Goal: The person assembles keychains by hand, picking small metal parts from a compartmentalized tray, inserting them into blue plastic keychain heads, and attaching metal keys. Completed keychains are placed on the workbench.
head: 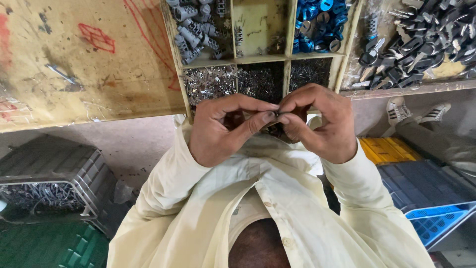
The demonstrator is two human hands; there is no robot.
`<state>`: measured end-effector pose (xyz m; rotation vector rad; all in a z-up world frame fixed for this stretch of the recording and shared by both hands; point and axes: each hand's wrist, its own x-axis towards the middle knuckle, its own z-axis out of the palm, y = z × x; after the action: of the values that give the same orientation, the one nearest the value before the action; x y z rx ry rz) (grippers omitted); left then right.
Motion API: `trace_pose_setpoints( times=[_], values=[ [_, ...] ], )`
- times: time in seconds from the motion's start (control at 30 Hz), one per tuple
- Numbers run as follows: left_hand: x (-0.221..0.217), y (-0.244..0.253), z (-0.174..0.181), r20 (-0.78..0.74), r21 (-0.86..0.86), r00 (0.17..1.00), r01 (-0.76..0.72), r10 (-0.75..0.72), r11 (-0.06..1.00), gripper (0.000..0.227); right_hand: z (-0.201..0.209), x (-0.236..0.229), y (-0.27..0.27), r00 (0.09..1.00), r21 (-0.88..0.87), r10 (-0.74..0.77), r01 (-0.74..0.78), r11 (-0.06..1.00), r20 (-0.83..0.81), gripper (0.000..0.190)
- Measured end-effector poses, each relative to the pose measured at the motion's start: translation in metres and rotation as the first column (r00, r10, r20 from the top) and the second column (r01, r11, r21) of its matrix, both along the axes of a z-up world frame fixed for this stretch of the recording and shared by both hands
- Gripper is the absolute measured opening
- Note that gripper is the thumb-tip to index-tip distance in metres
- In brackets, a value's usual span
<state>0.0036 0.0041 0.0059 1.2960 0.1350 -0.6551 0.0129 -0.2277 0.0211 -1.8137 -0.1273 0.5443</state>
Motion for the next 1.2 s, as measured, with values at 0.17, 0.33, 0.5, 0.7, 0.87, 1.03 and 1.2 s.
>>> trace_pose_setpoints(
  times=[0.17,0.33,0.5,0.7,0.87,1.03,1.2],
  values=[
    [0.004,0.008,0.003,-0.008,0.129,0.994,0.106,-0.105,0.986,0.016,0.002,0.005,-0.001,0.990,-0.094,0.075,-0.065,0.993,0.115,0.016],
    [-0.002,0.003,-0.004,-0.010,-0.097,1.000,0.011,-0.012,0.995,0.014,-0.007,0.000,-0.004,0.994,0.145,0.031,-0.015,0.989,-0.102,0.014],
    [-0.007,0.004,-0.009,-0.082,-0.199,0.997,-0.025,0.009,0.980,0.012,-0.012,-0.004,-0.005,0.999,-0.104,-0.028,0.025,0.994,-0.033,0.012],
    [-0.006,0.001,-0.001,-0.010,-0.087,0.999,-0.049,0.048,0.995,0.011,-0.011,-0.003,-0.001,1.000,0.007,-0.001,0.001,1.000,0.002,0.013],
    [-0.004,-0.005,0.011,0.129,0.157,0.991,-0.066,0.046,0.985,0.013,-0.013,-0.010,0.003,0.990,0.153,-0.069,0.088,0.984,-0.125,0.014],
    [-0.004,-0.009,0.016,0.196,0.182,0.979,-0.099,0.063,0.978,0.015,-0.017,-0.012,0.001,0.921,0.304,-0.101,0.226,0.926,-0.375,0.007],
    [-0.003,-0.011,0.016,0.344,0.253,0.939,-0.117,0.023,0.960,0.017,-0.013,-0.011,-0.002,0.934,0.287,-0.098,0.204,0.936,-0.344,0.007]
  ],
)
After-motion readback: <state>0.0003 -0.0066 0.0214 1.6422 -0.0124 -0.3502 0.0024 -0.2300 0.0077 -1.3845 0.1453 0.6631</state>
